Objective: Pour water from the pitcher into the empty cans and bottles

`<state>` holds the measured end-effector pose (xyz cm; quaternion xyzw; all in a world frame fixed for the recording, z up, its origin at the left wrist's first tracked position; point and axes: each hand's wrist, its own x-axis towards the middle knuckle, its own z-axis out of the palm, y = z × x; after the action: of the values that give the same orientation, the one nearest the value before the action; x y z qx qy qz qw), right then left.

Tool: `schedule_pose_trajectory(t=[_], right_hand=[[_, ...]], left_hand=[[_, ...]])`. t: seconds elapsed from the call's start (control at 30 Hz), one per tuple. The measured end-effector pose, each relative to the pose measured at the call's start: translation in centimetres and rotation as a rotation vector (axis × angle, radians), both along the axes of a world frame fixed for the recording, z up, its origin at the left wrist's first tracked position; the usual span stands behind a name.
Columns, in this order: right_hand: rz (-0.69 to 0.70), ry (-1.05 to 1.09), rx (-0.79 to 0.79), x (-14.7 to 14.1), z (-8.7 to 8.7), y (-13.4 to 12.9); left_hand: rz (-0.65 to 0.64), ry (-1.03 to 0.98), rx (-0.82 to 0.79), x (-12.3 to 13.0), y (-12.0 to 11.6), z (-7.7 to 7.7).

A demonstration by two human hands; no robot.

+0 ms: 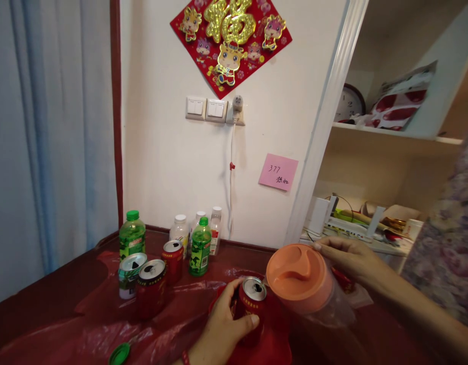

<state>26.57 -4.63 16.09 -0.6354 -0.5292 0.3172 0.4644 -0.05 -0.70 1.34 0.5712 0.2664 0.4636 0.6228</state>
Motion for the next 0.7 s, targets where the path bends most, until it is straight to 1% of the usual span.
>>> schedule_pose_trajectory(t=[0.13, 0.23, 0.4, 0.6, 0.7], right_hand=[[-0.008, -0.017, -0.008, -0.27, 0.31, -0.24], [-0.016, -0.034, -0.011, -0.35, 0.38, -0.24], [-0.015, -0.034, 0.001, -0.01, 0.12, 0.19], [0.020, -0.005, 0.005, 0.30, -0.07, 0.23], [0.003, -0.010, -0.006, 0.28, -0.10, 0.19]], left_hand=[[-0.024, -0.014, -0.002, -0.03, 0.02, -0.07], [-0.014, -0.016, -0.001, 0.06, 0.04, -0.21], [0.020, -0.022, -0.011, 0.17, 0.18, -0.59], [0.008, -0.045, -0.013, 0.13, 0.22, -0.71], [0.009, -0.048, -0.013, 0.14, 0.22, -0.72]])
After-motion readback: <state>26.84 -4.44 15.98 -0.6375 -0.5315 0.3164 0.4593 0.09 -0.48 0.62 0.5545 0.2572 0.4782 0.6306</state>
